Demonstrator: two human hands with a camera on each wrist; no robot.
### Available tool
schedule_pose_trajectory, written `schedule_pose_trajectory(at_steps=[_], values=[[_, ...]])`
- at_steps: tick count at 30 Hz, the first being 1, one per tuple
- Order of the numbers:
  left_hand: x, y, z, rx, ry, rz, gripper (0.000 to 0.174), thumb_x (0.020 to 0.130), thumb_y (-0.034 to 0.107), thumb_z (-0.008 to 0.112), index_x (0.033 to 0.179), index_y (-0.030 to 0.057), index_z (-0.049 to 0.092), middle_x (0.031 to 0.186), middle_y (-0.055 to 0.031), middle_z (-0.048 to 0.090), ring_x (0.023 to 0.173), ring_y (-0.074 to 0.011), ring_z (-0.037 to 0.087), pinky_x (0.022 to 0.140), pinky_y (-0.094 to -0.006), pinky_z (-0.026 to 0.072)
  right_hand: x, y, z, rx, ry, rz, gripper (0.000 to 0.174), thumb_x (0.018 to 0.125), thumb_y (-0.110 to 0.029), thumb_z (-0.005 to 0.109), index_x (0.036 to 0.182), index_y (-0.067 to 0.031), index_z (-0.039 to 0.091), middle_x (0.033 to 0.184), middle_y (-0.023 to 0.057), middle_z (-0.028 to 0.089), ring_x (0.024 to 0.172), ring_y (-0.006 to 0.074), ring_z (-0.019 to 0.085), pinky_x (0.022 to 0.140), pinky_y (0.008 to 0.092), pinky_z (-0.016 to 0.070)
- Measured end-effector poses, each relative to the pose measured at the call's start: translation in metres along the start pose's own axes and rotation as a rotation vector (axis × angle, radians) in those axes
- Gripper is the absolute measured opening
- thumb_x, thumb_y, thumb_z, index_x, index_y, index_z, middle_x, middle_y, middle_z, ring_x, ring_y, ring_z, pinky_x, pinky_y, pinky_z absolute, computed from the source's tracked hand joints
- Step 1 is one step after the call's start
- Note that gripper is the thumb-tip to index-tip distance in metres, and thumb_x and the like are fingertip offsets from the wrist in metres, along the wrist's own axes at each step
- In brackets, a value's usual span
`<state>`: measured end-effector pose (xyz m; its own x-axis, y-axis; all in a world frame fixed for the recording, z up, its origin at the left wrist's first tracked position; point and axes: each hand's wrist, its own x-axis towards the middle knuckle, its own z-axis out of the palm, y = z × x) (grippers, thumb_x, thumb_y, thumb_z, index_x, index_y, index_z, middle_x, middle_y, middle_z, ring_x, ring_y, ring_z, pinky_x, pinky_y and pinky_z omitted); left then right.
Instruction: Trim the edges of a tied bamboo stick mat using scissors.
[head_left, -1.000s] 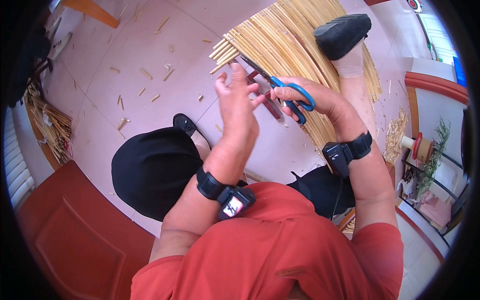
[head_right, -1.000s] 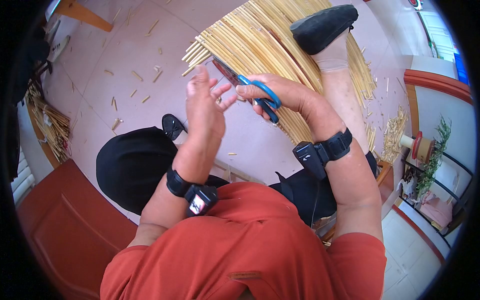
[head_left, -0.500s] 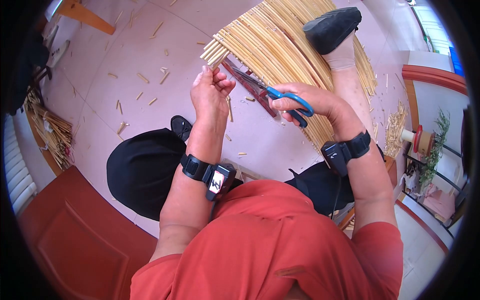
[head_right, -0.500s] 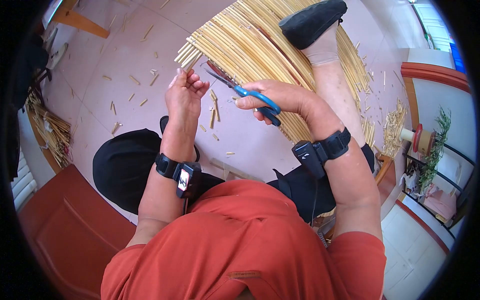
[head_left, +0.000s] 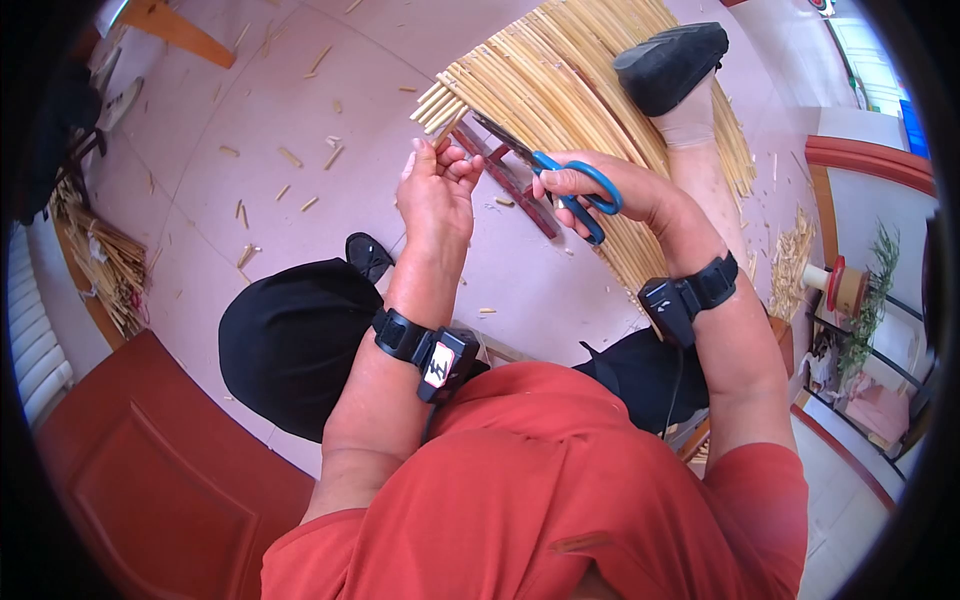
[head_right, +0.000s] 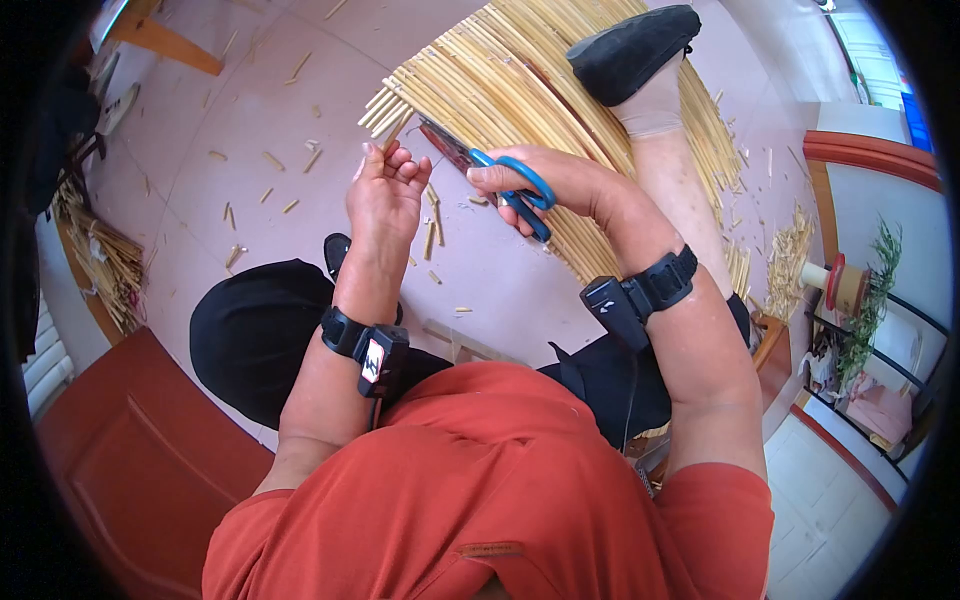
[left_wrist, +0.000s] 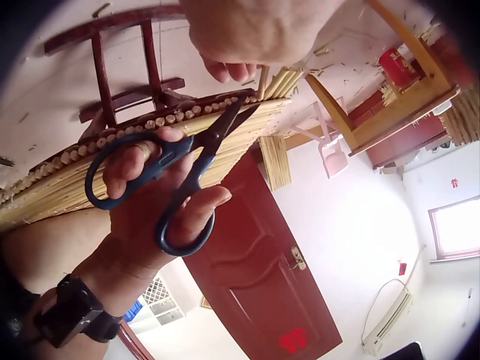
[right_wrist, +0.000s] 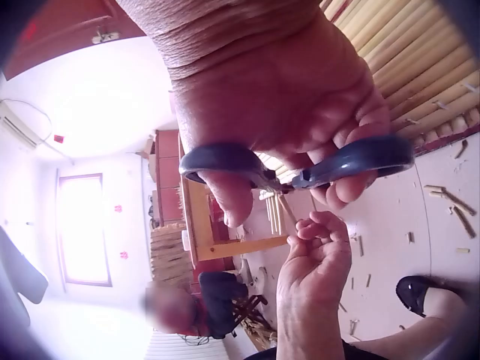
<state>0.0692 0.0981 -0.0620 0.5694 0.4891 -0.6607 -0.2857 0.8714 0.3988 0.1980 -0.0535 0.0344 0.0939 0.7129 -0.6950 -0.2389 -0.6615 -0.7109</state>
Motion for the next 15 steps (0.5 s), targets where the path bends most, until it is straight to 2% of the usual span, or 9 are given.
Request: schedule_pose_trajectory(at_steps=[8, 11, 13, 14, 15], values=[[0.0, -0.001, 0.0, 0.013, -0.006, -0.005, 0.032, 0.105, 0.029, 0.04, 0.103, 0.0009, 0.054, 0.076, -0.0065, 0.056, 0.06, -0.0153, 0.055, 0.071, -0.0394, 0.0571, 0.012, -0.01, 0.006, -0.078, 0.102, -0.007, 0.048, 0.087, -0.052, 0.064, 0.086, -0.0048, 0.057, 0.06, 0.0037, 0.057, 0.045, 0.011, 0.056, 0.041, 0.0222, 0.0436], [-0.008, -0.008, 0.003, 0.007, -0.024, 0.019, 0.034, 0.103, 0.037, 0.043, 0.105, 0.004, 0.052, 0.078, -0.0065, 0.057, 0.062, -0.0153, 0.057, 0.068, -0.0387, 0.0553, 0.012, -0.008, 0.003, -0.111, 0.1, -0.033, 0.045, 0.087, -0.048, 0.066, 0.085, -0.0043, 0.059, 0.058, 0.0042, 0.057, 0.044, 0.0111, 0.056, 0.04, 0.023, 0.0431], [-0.039, -0.011, 0.025, 0.233, 0.005, -0.135, 0.041, 0.098, 0.048, 0.05, 0.106, 0.0077, 0.049, 0.082, -0.0047, 0.056, 0.066, -0.0148, 0.058, 0.068, -0.0378, 0.0519, 0.012, -0.009, 0.004, -0.133, 0.112, -0.088, 0.042, 0.087, -0.045, 0.067, 0.085, -0.0038, 0.06, 0.058, 0.0051, 0.057, 0.043, 0.0117, 0.056, 0.039, 0.0245, 0.043], [-0.052, -0.012, 0.029, 0.238, 0.003, -0.147, 0.041, 0.098, 0.048, 0.05, 0.106, 0.0077, 0.049, 0.082, -0.0047, 0.056, 0.066, -0.0148, 0.058, 0.068, -0.0378, 0.0519, 0.011, -0.005, 0.004, -0.124, 0.12, -0.082, 0.042, 0.087, -0.045, 0.067, 0.085, -0.0038, 0.06, 0.058, 0.0051, 0.057, 0.043, 0.0117, 0.056, 0.039, 0.0245, 0.043], [-0.065, -0.013, 0.029, 0.337, -0.156, -0.274, 0.054, 0.093, 0.054, 0.054, 0.116, 0.0063, 0.043, 0.089, -0.005, 0.055, 0.077, -0.0153, 0.058, 0.074, -0.0392, 0.052, 0.012, -0.001, 0.004, -0.128, 0.121, -0.082, 0.04, 0.089, -0.043, 0.065, 0.091, -0.0036, 0.061, 0.061, 0.003, 0.057, 0.044, 0.0096, 0.054, 0.039, 0.0222, 0.0418]])
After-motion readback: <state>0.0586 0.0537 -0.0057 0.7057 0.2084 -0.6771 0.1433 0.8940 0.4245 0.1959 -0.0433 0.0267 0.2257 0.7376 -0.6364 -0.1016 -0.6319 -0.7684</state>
